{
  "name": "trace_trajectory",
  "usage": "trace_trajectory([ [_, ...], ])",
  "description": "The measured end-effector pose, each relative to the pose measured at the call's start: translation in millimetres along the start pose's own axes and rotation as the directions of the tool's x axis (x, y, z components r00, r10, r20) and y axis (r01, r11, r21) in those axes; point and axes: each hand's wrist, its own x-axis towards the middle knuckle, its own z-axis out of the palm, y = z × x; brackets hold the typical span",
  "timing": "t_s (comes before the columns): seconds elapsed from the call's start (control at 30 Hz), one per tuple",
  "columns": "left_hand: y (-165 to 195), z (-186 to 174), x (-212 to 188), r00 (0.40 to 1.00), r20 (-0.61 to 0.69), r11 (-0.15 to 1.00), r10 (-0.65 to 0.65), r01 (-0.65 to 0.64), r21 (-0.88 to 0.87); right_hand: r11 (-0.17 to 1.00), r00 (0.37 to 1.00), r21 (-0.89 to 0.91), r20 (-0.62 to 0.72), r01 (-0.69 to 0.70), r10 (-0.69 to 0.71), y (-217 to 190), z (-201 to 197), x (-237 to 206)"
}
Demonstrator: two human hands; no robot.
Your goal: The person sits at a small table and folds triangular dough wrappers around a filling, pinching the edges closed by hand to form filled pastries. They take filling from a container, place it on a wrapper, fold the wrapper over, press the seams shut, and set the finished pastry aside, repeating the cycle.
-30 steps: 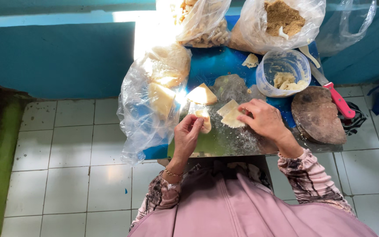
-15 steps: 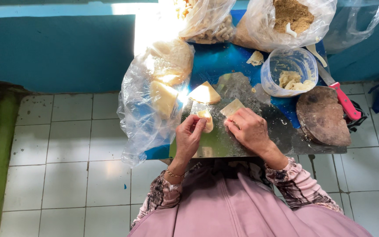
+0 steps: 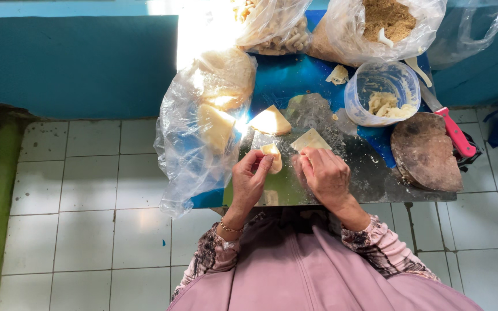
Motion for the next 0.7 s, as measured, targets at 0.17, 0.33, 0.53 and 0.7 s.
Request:
trace_trajectory([
  [0.17, 0.2, -0.6, -0.6, 1.0, -0.002, 1.0, -0.004, 0.004, 0.001, 1.0, 1.0, -0.013, -0.021, 0.02, -0.021, -5.3, 6.9, 1.7],
  [0.33, 3.3, -0.1, -2.2, 1.0, 0.006, 1.0, 0.013, -0.013, 0.018, 0.994, 0.995, -0.085, -0.061, 0.068, -0.073, -11.8, 4.3, -1.1],
  [0.53, 8.5, 5.8, -7.5, 0.995, 0.084, 0.997, 0.06, -0.063, 0.037, 0.998, 0.996, 0.047, -0.084, -0.031, 0.035, -7.3, 4.8, -10.7],
  [0.7, 9.0, 15.6, -13.2, 0.992, 0.125, 0.999, -0.002, -0.004, 0.049, 0.675, 0.941, 0.656, 0.245, -0.339, 0.234, 5.3, 3.9, -20.0],
])
